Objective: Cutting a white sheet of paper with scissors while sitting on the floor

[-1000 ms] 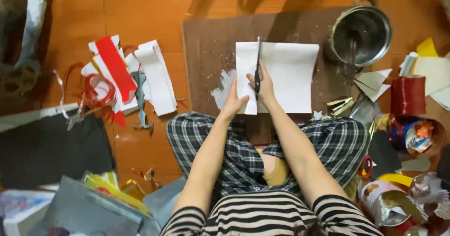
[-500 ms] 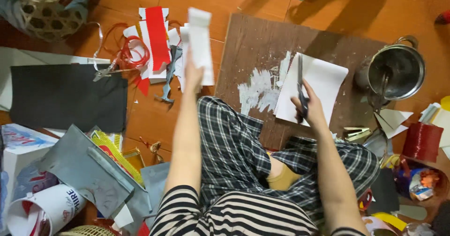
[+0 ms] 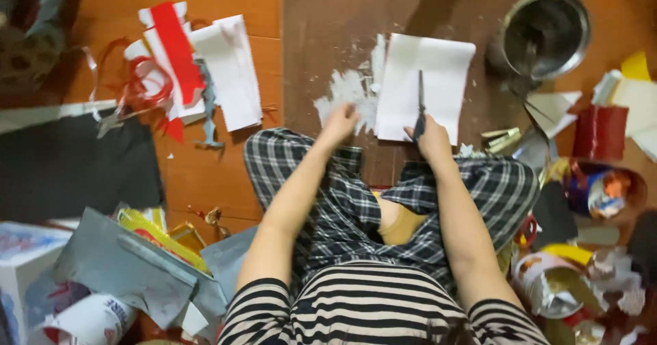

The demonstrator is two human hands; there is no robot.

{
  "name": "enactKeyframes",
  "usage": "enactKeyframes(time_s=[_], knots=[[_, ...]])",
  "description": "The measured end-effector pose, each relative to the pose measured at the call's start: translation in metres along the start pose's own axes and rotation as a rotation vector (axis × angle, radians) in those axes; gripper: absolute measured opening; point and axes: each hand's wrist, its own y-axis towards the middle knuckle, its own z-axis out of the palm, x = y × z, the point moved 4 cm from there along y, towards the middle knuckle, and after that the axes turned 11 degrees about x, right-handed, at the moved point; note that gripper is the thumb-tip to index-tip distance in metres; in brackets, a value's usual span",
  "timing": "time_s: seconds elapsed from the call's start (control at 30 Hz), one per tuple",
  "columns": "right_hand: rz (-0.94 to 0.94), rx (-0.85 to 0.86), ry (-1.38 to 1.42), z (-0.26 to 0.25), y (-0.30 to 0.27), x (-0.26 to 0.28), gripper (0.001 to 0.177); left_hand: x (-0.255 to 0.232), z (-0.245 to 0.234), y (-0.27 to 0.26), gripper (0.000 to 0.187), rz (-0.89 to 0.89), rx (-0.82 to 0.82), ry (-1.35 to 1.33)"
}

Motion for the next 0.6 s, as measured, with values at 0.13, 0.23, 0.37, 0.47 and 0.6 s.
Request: enactKeyframes(time_s=[0.13, 0.23, 0.37, 0.47, 0.6], knots=[[-0.036, 0.002, -0.018, -0.007, -0.015, 0.021, 0.063, -0.014, 0.083, 0.01, 0.059, -0.226, 0.129, -0.31], [-0.006, 0.009, -0.01, 0.002, -0.009, 0.016, 0.069, -0.014, 0.109, 0.017, 0.056, -0.273, 0.15, -0.295], [0.015, 0.009, 0.173, -0.016, -0.018, 0.027, 0.085, -0.075, 0.071, -0.008, 0.045, -0.13, 0.093, -0.23], [0.084, -0.11, 0.425, -0.042, -0.036, 0.032, 0.108, -0.062, 0.062, -0.009, 0.042, -0.084, 0.048, -0.309], [-0.081, -0.205, 0.597, -0.012, -0.008, -0.027, 0.07, -0.051, 0.049, -0.004, 0.04, -0.074, -0.063, -0.474]])
